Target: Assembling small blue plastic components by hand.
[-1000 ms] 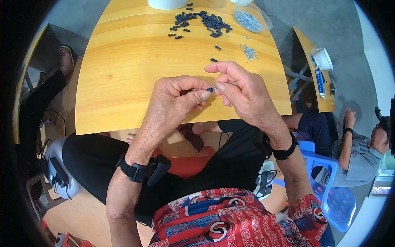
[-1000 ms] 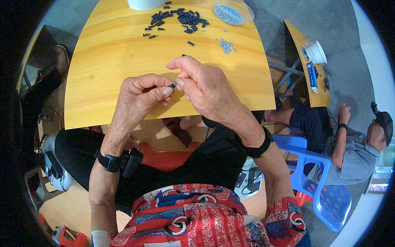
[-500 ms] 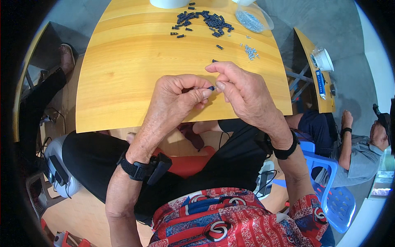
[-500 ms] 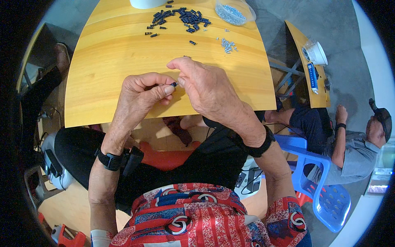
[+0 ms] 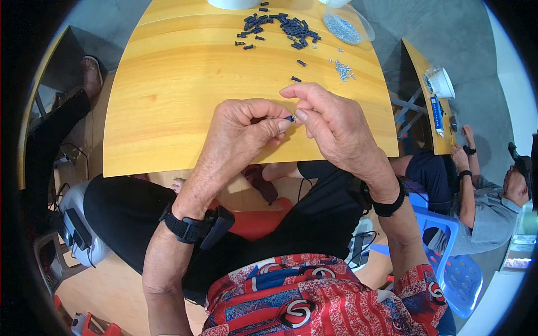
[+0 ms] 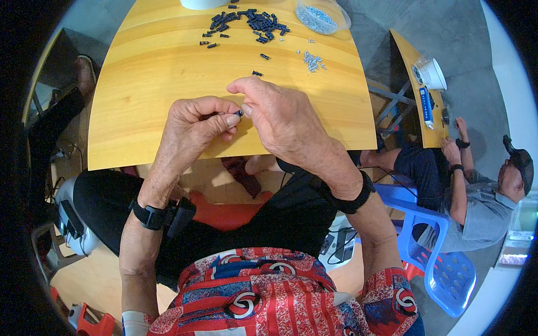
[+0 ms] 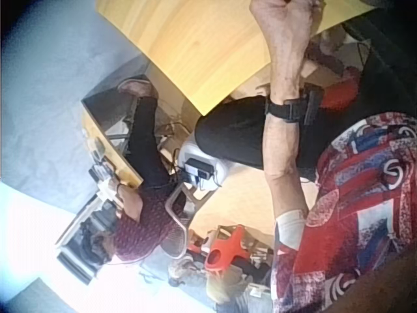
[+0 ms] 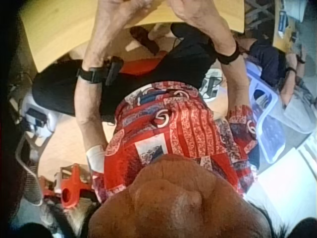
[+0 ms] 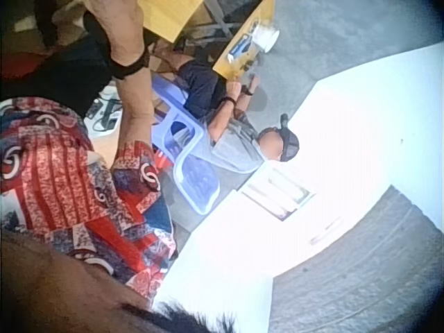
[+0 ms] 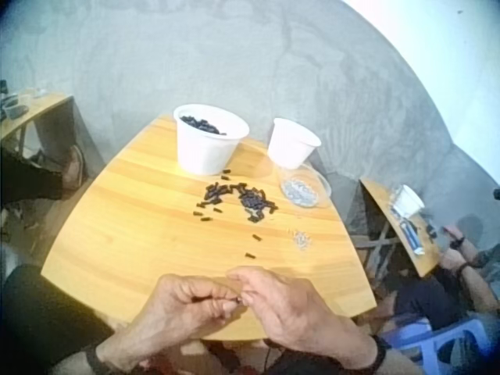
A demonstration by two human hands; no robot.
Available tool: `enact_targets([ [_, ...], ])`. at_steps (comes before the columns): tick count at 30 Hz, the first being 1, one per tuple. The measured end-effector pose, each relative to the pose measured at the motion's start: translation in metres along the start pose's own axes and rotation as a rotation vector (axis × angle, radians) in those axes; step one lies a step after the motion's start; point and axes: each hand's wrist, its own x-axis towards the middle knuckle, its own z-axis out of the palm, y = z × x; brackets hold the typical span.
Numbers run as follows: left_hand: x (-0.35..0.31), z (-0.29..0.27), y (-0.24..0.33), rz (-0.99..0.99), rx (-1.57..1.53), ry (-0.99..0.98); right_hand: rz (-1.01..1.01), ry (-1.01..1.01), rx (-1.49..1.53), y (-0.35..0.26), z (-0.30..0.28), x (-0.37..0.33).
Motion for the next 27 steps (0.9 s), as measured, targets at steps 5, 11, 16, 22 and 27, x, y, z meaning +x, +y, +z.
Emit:
enact_targets([
  [5,0.0001,0.0018,-0.003,0.038,0.004,0.037,-0.061,0.009,-0.053,-0.0006,0.0013,0.0007],
  [11,0.0008,0.0024,-0.0051,0.051,0.03,0.039,-0.099,0.008,-0.095,0.0011,0.0018,0.0009],
  [16,0.0012,0.0023,-0.0058,0.056,0.072,0.043,-0.119,0.01,-0.103,0.0033,0.0028,0.0018],
  [22,0.0011,-0.0019,-0.0029,0.078,-0.073,0.011,0.057,0.004,0.137,0.0059,-0.0044,0.0011],
  [27,0.0003,-0.0032,-0.0004,0.066,-0.075,-0.012,0.087,0.0,0.262,0.0041,-0.0029,-0.0013],
])
